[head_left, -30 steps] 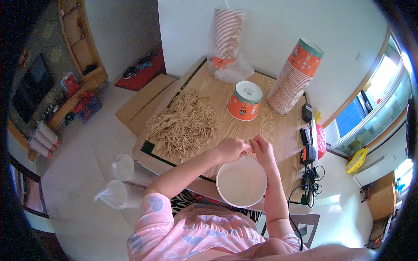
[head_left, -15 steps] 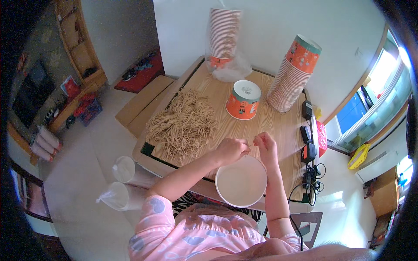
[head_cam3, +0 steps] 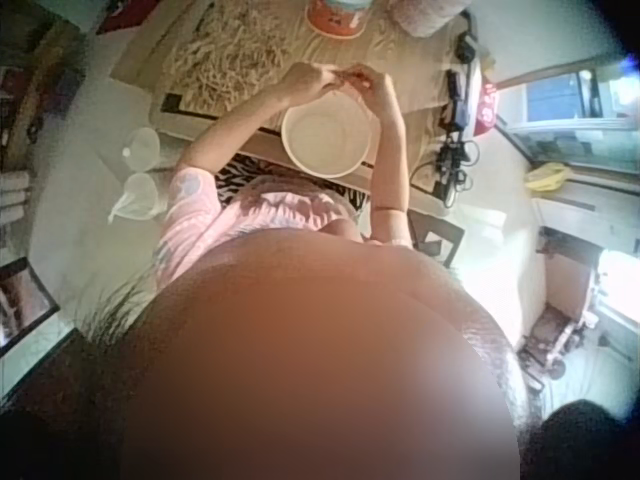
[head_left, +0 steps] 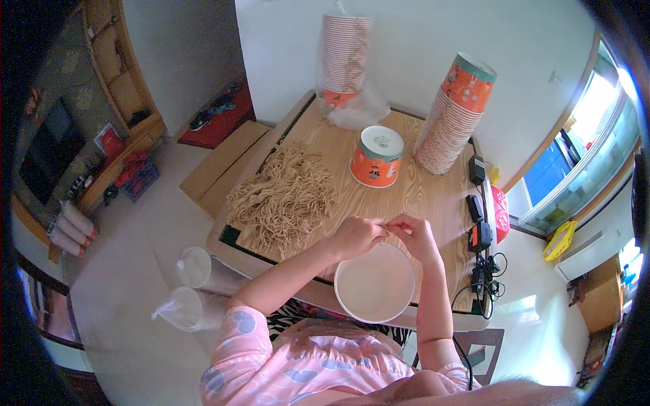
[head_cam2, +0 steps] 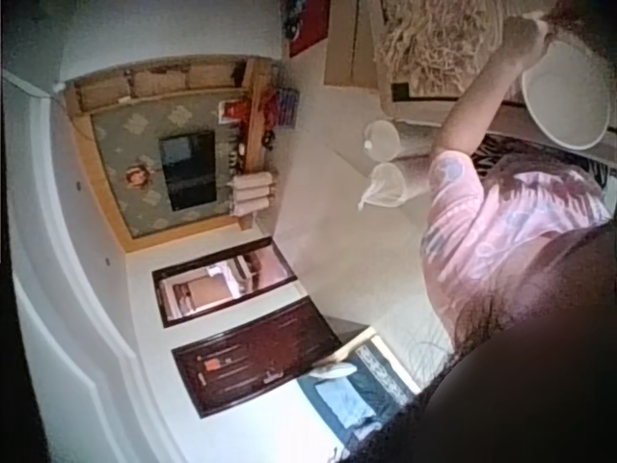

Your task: The recorder is placing shredded raffia paper into large decorative paper bowls on a workspace.

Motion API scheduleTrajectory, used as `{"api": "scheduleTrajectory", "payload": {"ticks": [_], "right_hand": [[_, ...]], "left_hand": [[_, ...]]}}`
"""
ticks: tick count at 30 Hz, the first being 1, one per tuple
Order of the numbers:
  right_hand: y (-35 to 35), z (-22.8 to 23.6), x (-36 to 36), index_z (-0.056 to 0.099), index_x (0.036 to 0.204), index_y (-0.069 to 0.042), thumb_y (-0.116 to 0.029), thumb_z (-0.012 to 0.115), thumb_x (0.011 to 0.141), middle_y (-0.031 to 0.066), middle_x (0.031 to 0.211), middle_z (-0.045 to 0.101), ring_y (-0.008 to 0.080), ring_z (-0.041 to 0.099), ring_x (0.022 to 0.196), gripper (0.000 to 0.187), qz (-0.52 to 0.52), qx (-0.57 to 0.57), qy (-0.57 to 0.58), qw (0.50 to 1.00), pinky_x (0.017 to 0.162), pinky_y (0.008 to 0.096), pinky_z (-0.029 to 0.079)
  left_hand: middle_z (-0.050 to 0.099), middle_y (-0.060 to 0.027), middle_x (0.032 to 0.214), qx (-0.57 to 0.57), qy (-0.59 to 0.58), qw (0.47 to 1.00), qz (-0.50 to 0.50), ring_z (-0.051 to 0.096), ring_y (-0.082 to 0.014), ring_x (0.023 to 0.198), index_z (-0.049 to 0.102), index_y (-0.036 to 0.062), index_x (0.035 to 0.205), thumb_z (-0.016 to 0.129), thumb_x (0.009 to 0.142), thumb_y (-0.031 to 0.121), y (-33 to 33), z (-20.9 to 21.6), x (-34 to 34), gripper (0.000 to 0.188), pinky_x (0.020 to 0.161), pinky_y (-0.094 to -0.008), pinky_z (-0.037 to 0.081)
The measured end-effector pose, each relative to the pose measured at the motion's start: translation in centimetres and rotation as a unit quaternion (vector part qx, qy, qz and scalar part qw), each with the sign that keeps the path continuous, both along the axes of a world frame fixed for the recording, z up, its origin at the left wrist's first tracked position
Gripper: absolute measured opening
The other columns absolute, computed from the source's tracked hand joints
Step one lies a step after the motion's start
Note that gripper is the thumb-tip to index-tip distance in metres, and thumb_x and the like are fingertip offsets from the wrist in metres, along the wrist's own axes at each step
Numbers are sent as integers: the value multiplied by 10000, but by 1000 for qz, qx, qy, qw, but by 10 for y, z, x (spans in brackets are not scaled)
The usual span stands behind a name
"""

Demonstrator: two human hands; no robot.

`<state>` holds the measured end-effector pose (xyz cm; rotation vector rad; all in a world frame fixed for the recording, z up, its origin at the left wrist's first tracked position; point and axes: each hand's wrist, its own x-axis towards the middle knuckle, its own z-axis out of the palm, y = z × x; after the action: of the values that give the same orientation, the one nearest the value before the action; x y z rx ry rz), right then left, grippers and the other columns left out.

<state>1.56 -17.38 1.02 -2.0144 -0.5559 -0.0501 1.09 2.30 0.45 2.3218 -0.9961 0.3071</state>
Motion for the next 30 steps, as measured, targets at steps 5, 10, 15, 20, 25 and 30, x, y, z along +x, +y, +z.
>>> {"api": "scheduleTrajectory", "payload": {"ticks": [5, 10, 15, 20, 25, 30], "right_hand": [[3, -8, -1, 625, 893, 9, -40, 624, 843, 100, 785, 652, 166, 625, 743, 70, -32, -3, 8, 999, 689, 308, 504], [10, -2, -11, 575, 864, -3, -97, 597, 873, 136, 761, 627, 187, 623, 714, 97, -68, -34, 40, 996, 646, 319, 488], [14, -9, -19, 570, 901, -15, -143, 590, 893, 146, 749, 624, 216, 629, 664, 130, -114, -37, 20, 993, 603, 331, 485], [17, -11, -21, 568, 898, -12, -139, 578, 907, 134, 720, 619, 201, 633, 630, 127, -112, -7, -5, 994, 578, 319, 487], [16, -10, -19, 554, 891, -8, -126, 554, 923, 111, 683, 611, 183, 630, 623, 122, -116, 11, -3, 993, 569, 309, 486], [14, -17, -14, 537, 874, -14, -144, 526, 945, 92, 648, 600, 137, 582, 579, 148, -111, 47, 20, 992, 541, 291, 466]], "left_hand": [[657, -48, 892, 3, -1, 1000, 3, 652, -280, 750, 692, 112, 881, 611, 850, 220, -1, -2, 1, 138, 645, -404, 524], [652, -52, 873, -12, 2, 1000, -5, 650, -286, 746, 678, 102, 859, 619, 847, 220, 0, -4, 2, 132, 642, -409, 521], [628, -80, 820, -109, 156, 981, 35, 642, -293, 711, 633, 70, 828, 670, 809, 219, 5, 6, -1, 155, 631, -393, 506], [607, -91, 809, -18, 134, 991, 14, 632, -280, 716, 636, 44, 776, 703, 770, 205, 17, 13, 4, 174, 661, -377, 509], [597, -82, 866, -50, 72, 996, -11, 630, -271, 753, 671, 49, 762, 707, 755, 205, 19, 6, 10, 160, 679, -377, 513], [588, -76, 903, 10, 69, 996, -53, 628, -270, 775, 716, 124, 870, 659, 762, 169, 18, 15, 9, 130, 688, -387, 515]]}}
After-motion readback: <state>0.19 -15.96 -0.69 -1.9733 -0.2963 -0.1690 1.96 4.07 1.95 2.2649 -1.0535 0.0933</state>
